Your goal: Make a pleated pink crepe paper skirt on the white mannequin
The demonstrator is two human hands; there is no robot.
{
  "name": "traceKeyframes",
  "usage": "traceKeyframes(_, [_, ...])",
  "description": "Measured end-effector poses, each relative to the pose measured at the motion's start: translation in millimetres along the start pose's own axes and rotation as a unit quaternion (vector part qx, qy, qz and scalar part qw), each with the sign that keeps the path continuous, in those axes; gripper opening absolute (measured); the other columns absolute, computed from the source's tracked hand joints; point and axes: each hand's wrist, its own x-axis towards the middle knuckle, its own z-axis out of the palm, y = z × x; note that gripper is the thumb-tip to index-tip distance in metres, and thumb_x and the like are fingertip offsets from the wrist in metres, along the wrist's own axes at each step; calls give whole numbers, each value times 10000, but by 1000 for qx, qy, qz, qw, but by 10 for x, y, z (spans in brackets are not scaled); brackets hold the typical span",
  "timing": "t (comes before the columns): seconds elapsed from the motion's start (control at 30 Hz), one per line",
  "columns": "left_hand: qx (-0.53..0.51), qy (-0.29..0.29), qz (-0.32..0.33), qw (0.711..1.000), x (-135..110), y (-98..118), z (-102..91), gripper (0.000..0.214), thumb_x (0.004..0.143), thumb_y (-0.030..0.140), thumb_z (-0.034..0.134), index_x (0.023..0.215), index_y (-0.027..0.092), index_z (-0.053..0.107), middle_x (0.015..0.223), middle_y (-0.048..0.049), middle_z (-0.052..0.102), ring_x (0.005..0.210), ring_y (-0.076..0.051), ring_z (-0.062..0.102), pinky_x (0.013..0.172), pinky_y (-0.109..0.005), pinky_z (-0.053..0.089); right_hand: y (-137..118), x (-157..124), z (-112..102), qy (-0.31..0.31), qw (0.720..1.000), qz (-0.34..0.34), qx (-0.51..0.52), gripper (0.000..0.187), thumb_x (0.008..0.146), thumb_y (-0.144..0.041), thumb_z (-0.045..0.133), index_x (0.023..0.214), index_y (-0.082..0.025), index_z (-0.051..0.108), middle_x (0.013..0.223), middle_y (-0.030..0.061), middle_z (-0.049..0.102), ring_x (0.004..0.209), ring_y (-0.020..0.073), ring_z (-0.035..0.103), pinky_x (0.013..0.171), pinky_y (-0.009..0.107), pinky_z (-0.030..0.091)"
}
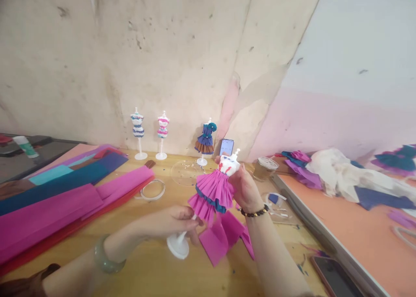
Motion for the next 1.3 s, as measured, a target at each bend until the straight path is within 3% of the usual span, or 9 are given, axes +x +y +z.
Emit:
traceKeyframes(0.1, [10,67,18,998,48,-60,-29,299,875,441,569,943,150,581,742,-22,655,643,-136,624,586,-224,447,19,19,-4,7,1000,19,21,608,810,-647,615,1316,-310,603,1279,66,689,1249,304,586,1058,466,453])
traceKeyframes(0.2, [30,140,-8,990,62,-97,-100,292,893,421,525,1023,160,520,644,4,623,579,-154,621,548,-245,470,45,34,-1,33,999,17,13,592,805,-588,665,1327,-319,591,1319,55,667,1266,292,574,1054,458,457])
traceKeyframes(0.33, [114,188,21,975,36,-124,-245,243,904,384,486,1007,167,527,748,-14,648,624,-152,649,564,-243,493,128,63,-15,42,999,0,1,619,826,-576,656,1364,-285,559,1334,75,655,1254,287,583,1049,462,461])
traceKeyframes(0.5, [328,255,42,909,0,-85,-337,217,928,308,430,894,172,595,792,-37,697,743,-173,680,627,-234,486,215,100,-34,25,999,11,17,646,834,-571,650,1389,-261,535,1336,110,646,1204,306,615,989,482,510])
traceKeyframes(0.63, [398,303,16,866,19,-101,-341,239,939,268,425,856,154,618,785,-93,708,742,-231,677,688,-316,484,239,88,3,36,999,22,12,628,836,-505,683,1396,-270,527,1289,99,679,1158,294,646,958,463,533])
traceKeyframes(0.77, [458,336,-13,822,99,-260,-395,231,901,89,396,946,95,622,839,-181,709,798,-286,682,775,-408,479,206,47,97,39,995,66,-60,681,799,-556,705,1398,-284,529,1268,78,695,1159,285,653,950,434,544])
traceKeyframes(0.87, [472,343,-19,812,160,-404,-448,255,881,45,404,1005,91,622,872,-175,715,785,-269,686,772,-395,485,169,26,151,34,987,94,-122,787,763,-572,731,1452,-307,460,1341,68,650,1230,265,611,1033,421,489])
traceKeyframes(1.03, [441,390,-11,809,168,-538,-479,271,970,173,348,1023,116,608,797,-120,715,713,-230,689,666,-324,488,131,7,173,72,978,78,-178,813,764,-587,714,1476,-332,417,1440,70,564,1312,270,540,1093,451,430])
traceKeyframes(1.3, [389,457,45,798,110,-661,-580,292,962,222,326,887,175,605,750,-79,689,729,-216,672,679,-318,482,82,-29,225,61,967,64,-240,785,762,-645,680,1410,-249,483,1332,130,641,1246,303,588,1072,488,442])
